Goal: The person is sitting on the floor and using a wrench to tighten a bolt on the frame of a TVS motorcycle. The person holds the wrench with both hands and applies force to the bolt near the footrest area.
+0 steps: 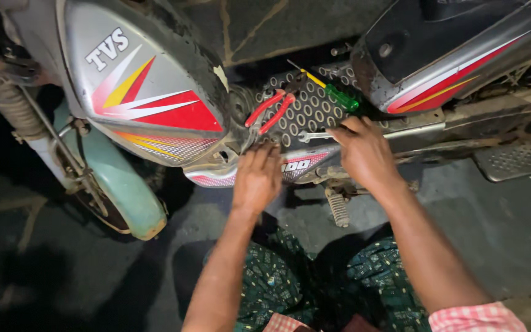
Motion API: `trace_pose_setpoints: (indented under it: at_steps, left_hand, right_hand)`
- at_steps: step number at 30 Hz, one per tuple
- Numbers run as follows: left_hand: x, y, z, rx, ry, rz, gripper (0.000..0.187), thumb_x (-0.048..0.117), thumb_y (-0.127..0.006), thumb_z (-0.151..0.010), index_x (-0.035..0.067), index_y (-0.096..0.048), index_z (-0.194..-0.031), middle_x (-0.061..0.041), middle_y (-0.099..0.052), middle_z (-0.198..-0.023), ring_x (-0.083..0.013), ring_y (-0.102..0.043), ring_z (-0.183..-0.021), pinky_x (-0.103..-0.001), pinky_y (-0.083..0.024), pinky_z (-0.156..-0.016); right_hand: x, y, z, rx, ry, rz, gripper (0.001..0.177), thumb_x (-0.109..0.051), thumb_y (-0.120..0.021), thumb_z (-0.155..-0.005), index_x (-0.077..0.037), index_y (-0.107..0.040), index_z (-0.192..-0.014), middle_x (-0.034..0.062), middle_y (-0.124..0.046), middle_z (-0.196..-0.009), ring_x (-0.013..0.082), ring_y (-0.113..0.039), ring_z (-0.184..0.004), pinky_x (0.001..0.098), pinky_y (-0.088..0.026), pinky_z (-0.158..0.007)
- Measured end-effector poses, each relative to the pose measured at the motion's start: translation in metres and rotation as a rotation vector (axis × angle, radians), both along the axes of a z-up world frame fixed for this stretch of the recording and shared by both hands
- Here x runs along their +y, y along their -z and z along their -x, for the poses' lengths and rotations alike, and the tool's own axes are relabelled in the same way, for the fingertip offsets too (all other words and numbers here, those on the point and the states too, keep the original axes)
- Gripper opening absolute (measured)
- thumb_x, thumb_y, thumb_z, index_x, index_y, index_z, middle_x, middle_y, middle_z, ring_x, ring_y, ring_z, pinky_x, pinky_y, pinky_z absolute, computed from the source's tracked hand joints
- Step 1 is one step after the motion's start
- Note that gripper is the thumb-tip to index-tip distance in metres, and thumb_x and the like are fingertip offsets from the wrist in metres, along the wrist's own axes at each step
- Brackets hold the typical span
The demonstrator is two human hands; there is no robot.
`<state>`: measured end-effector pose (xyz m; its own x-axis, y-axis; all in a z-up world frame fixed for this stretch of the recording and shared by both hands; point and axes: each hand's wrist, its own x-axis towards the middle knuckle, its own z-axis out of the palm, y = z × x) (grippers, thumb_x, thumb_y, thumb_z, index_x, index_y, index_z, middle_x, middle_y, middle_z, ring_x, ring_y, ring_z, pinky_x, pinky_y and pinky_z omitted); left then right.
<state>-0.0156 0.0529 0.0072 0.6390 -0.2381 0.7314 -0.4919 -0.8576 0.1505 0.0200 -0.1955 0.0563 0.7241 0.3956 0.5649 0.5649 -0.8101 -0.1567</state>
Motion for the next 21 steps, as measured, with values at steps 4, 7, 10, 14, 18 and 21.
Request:
trace_pose_setpoints:
  at_steps: [4, 7, 10, 14, 18, 21]
  left_hand:
    - [0.015, 0.0, 0.0, -0.002, -0.027, 0.027, 0.036, 0.018, -0.071, -0.093, -0.002, -0.069, -0.124, -0.014, -0.066, -0.125, -0.0324, -0.061, -0.111, -0.044, -0.049, -0.098]
    - [0.012, 0.005, -0.004, -0.025, -0.047, 0.034, 0.034, 0.017, -0.071, -0.093, 0.0, -0.069, -0.122, -0.013, -0.066, -0.123, -0.0319, -0.061, -0.107, -0.044, -0.048, -0.093]
    - [0.006, 0.012, -0.012, -0.055, -0.107, 0.055, 0.028, 0.017, -0.071, -0.091, 0.003, -0.071, -0.116, -0.011, -0.066, -0.117, -0.0307, -0.06, -0.1, -0.044, -0.046, -0.088]
    - [0.001, 0.022, -0.02, -0.072, -0.167, 0.062, 0.025, 0.018, -0.07, -0.088, 0.006, -0.071, -0.11, -0.01, -0.066, -0.112, -0.0304, -0.059, -0.096, -0.044, -0.044, -0.084]
    - [0.002, 0.028, -0.023, -0.087, -0.172, 0.067, 0.025, 0.019, -0.069, -0.088, 0.006, -0.07, -0.11, -0.01, -0.065, -0.113, -0.0306, -0.059, -0.097, -0.044, -0.044, -0.085]
    - [0.002, 0.029, -0.022, -0.077, -0.187, 0.059, 0.023, 0.02, -0.069, -0.091, 0.008, -0.07, -0.11, -0.009, -0.065, -0.113, -0.0302, -0.059, -0.096, -0.044, -0.044, -0.086]
  right_hand:
    - [0.015, 0.007, -0.032, 0.057, -0.116, -0.049, 0.036, 0.001, -0.065, -0.083, -0.01, -0.078, -0.115, 0.0098, -0.069, -0.113, 0.0361, -0.063, -0.105, 0.0469, -0.051, -0.094]
    - [0.025, 0.012, -0.048, 0.094, -0.149, -0.1, 0.029, -0.002, -0.067, -0.087, -0.013, -0.08, -0.111, 0.0092, -0.07, -0.115, 0.0374, -0.062, -0.106, 0.0489, -0.048, -0.093]
    - [0.03, 0.013, -0.061, 0.119, -0.191, -0.108, 0.033, 0.002, -0.066, -0.084, -0.014, -0.081, -0.109, 0.0086, -0.071, -0.117, 0.0369, -0.063, -0.107, 0.0484, -0.049, -0.093]
    - [0.032, 0.014, -0.072, 0.171, -0.252, -0.137, 0.034, 0.003, -0.066, -0.086, -0.014, -0.081, -0.111, 0.0081, -0.07, -0.116, 0.0337, -0.064, -0.108, 0.0441, -0.051, -0.096]
    - [0.038, 0.013, -0.079, 0.264, -0.252, -0.154, 0.036, 0.004, -0.065, -0.088, -0.016, -0.08, -0.113, 0.008, -0.07, -0.116, 0.0304, -0.064, -0.11, 0.0406, -0.052, -0.094]
    - [0.037, 0.01, -0.086, 0.255, -0.329, -0.124, 0.043, 0.008, -0.064, -0.083, -0.016, -0.08, -0.115, 0.0085, -0.07, -0.116, 0.0318, -0.064, -0.111, 0.04, -0.052, -0.096]
